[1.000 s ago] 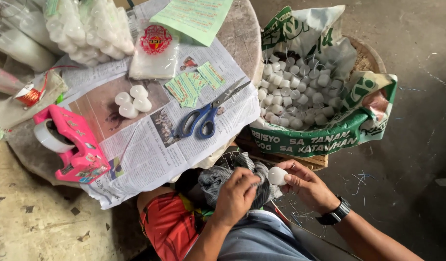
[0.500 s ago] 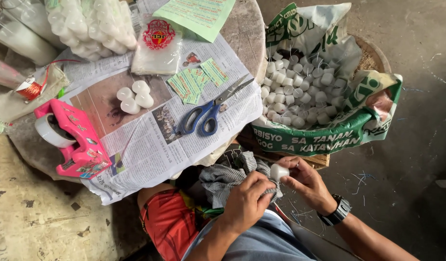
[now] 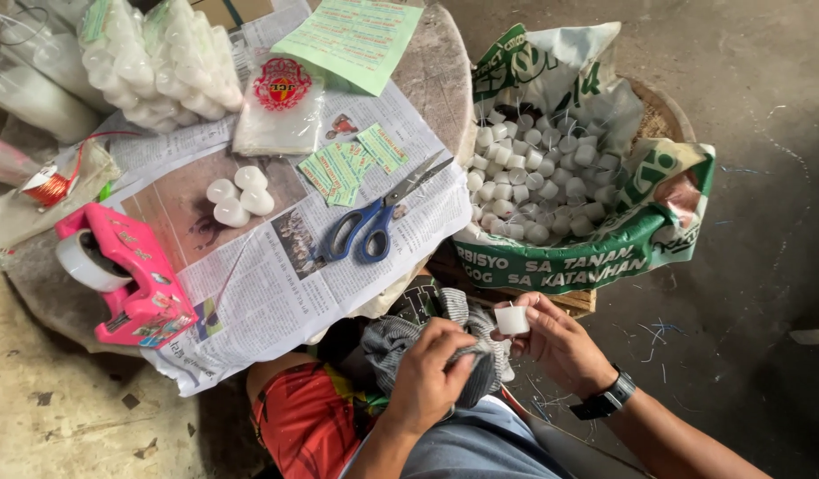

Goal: The person is trimming the wicks of small white candles using a pair of scissors at a workshop table.

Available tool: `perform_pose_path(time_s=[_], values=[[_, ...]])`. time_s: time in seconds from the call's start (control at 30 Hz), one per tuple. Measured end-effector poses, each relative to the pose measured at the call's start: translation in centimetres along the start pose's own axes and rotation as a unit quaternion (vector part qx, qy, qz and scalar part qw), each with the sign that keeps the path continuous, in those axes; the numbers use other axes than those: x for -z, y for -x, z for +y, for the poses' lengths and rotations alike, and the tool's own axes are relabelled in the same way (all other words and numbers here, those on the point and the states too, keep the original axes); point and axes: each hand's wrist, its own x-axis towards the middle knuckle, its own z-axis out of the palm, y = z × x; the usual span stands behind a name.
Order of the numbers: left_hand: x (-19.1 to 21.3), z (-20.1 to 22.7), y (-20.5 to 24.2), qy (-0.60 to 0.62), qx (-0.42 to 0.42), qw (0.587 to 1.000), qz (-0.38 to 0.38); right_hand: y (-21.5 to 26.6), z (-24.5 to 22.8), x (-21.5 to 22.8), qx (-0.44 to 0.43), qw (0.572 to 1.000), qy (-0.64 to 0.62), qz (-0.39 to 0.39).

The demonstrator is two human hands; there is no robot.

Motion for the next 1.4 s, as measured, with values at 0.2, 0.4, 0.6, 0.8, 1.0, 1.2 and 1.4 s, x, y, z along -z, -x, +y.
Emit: perform_pose_path(time_s=[0.2,0.4,0.6,0.8,1.0,1.2,1.4], values=[[4.0,4.0,-0.4,0.036,-0.006,0.996,0.086,-0.3,0.0,-0.2,-0.035,0.997,-0.061,0.01],[3.9,2.5,0.0,-0.081,-0.028,0.994,0.072,0.4,0.2,-0.8,0.024,0.998,0.053,-0.004],[2.8,3.1,0.4,-0.093,-0.025,0.995,0.008,1.4,-0.2,-4.2,0.054,0.951,0.299,-0.053],[5.9,0.9,-0.5,-0.09,-0.055,0.987,0.121,1.0,-1.9,-5.3,0.07,0.95,0.305,-0.027],[14.2,-9.0,-1.1,-0.288,0.106,0.899,0.314,-1.4,2.1,4.3,0.037,0.87,0.483,0.091],[17.9,-12.8,-2.3,-0.36,0.149,0.858,0.335,-1.1,6.7,12.5,-0.084,0.585,0.805,0.058],[17.0,-13.3,-1.5,-0.435,0.143,0.843,0.282,-0.9,6.0,11.7,-0.085,0.632,0.766,0.083]])
